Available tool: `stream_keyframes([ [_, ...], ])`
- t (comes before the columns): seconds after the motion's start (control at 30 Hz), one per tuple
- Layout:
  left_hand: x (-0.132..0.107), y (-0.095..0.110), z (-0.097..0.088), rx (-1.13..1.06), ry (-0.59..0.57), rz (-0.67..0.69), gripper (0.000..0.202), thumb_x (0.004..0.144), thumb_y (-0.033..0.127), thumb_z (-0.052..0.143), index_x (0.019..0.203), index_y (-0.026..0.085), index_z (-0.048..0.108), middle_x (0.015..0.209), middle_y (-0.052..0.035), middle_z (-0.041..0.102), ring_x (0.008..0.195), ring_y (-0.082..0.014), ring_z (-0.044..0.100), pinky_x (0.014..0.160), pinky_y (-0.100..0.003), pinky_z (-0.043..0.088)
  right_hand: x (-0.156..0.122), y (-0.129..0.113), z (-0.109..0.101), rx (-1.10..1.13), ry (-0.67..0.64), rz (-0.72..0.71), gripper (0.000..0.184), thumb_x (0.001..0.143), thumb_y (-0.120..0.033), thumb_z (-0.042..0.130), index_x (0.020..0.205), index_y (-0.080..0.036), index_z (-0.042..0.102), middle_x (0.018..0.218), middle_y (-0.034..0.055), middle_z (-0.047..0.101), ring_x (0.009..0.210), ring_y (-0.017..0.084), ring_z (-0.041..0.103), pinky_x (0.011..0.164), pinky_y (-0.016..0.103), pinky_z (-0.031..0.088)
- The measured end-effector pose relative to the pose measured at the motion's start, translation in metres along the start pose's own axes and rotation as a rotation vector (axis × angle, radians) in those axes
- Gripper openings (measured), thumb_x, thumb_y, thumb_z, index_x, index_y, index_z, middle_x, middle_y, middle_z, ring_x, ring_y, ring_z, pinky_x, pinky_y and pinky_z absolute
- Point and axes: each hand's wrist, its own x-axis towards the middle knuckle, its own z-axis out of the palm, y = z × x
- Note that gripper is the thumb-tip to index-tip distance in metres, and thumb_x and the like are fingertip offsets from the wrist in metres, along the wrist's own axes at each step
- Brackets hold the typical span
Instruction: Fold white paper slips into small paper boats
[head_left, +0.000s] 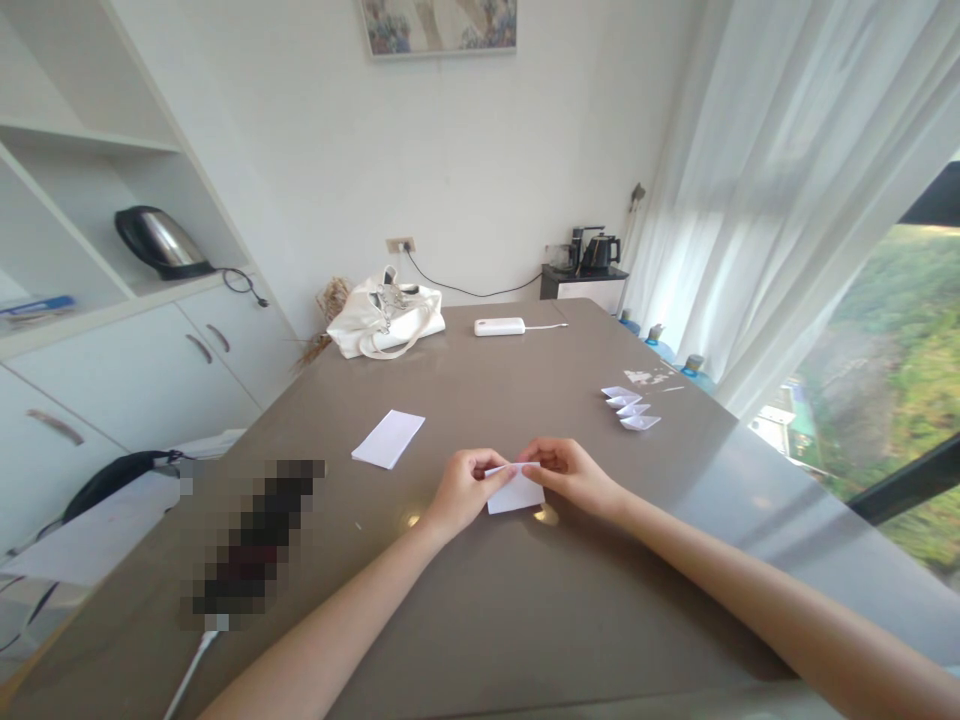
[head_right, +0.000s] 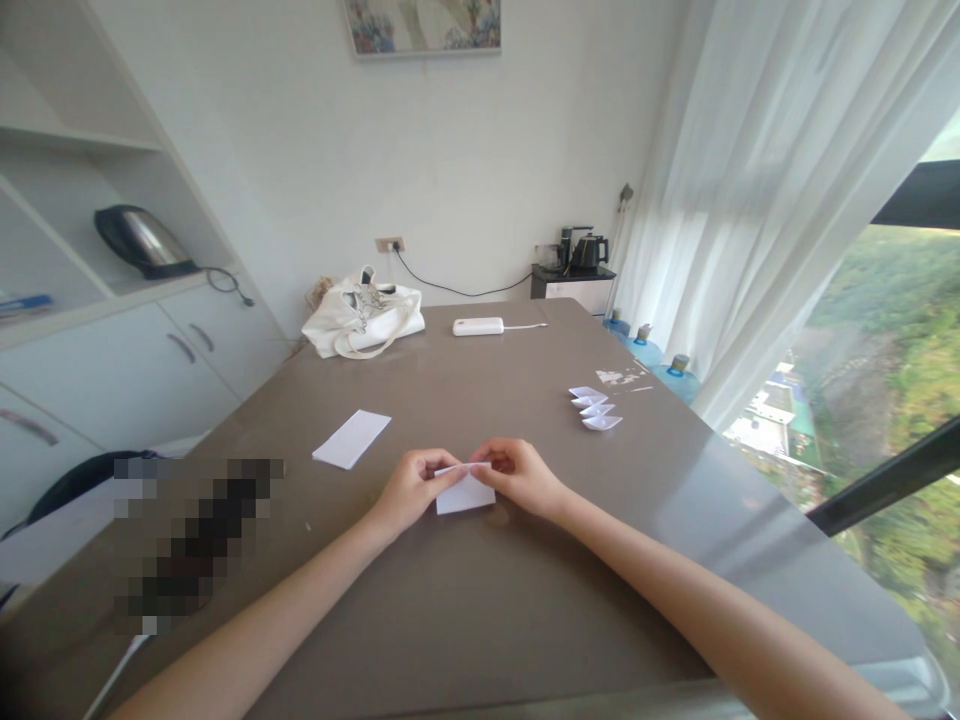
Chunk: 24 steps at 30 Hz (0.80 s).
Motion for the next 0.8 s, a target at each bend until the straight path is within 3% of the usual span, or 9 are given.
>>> stream_keyframes([
  [0.1, -0.002, 0.002, 0.004, 0.011, -0.024, -0.007, 0.025, 0.072, 0.036, 0.065, 0.066, 0.012, 0.066, 0.062, -0.0037, 0.064, 0.056, -0.0141, 0.056, 0.054, -0.023, 0.040, 0.000, -0.003, 0.002, -0.066, 0.020, -0.013, 0.019, 0.077, -0.033, 0.061, 0.074, -0.014, 0.062, 0.070, 0.0038, 0.064, 0.064, 0.014, 0.057, 0.057, 0.023, 0.043],
  [0.3, -0.003, 0.003, 0.007, -0.012, -0.038, -0.027, 0.023, 0.071, 0.036, 0.066, 0.063, 0.014, 0.064, 0.058, -0.0019, 0.062, 0.055, -0.0133, 0.054, 0.052, -0.022, 0.038, 0.000, -0.007, 0.004, -0.135, 0.043, -0.020, 0.013, 0.075, -0.026, 0.059, 0.069, -0.015, 0.062, 0.066, 0.0026, 0.063, 0.060, 0.013, 0.055, 0.055, 0.022, 0.042],
  [0.6, -0.001, 0.008, -0.005, -0.065, 0.033, -0.051, 0.021, 0.069, 0.033, 0.066, 0.061, 0.014, 0.063, 0.056, 0.0011, 0.058, 0.052, -0.0109, 0.050, 0.051, -0.021, 0.034, 0.005, -0.001, -0.012, 0.032, 0.082, 0.020, 0.016, 0.073, -0.029, 0.062, 0.067, -0.014, 0.061, 0.059, 0.0007, 0.060, 0.056, 0.012, 0.054, 0.056, 0.024, 0.043],
  [0.73, -0.001, 0.010, -0.008, -0.089, 0.080, -0.059, 0.020, 0.069, 0.032, 0.067, 0.061, 0.014, 0.061, 0.056, 0.0016, 0.057, 0.053, -0.0106, 0.049, 0.051, -0.020, 0.034, 0.005, -0.003, -0.019, 0.121, 0.151, 0.041, 0.020, 0.072, -0.034, 0.064, 0.068, -0.014, 0.061, 0.067, 0.0031, 0.064, 0.057, 0.012, 0.054, 0.058, 0.024, 0.045],
  [0.8, -0.002, 0.011, -0.007, -0.091, 0.078, -0.057, 0.020, 0.069, 0.031, 0.066, 0.061, 0.014, 0.060, 0.056, 0.0017, 0.056, 0.053, -0.0104, 0.049, 0.051, -0.020, 0.034, 0.004, -0.006, -0.016, 0.172, 0.125, 0.053, 0.026, 0.074, -0.040, 0.063, 0.075, -0.014, 0.062, 0.071, 0.0039, 0.064, 0.059, 0.012, 0.055, 0.058, 0.024, 0.046],
])
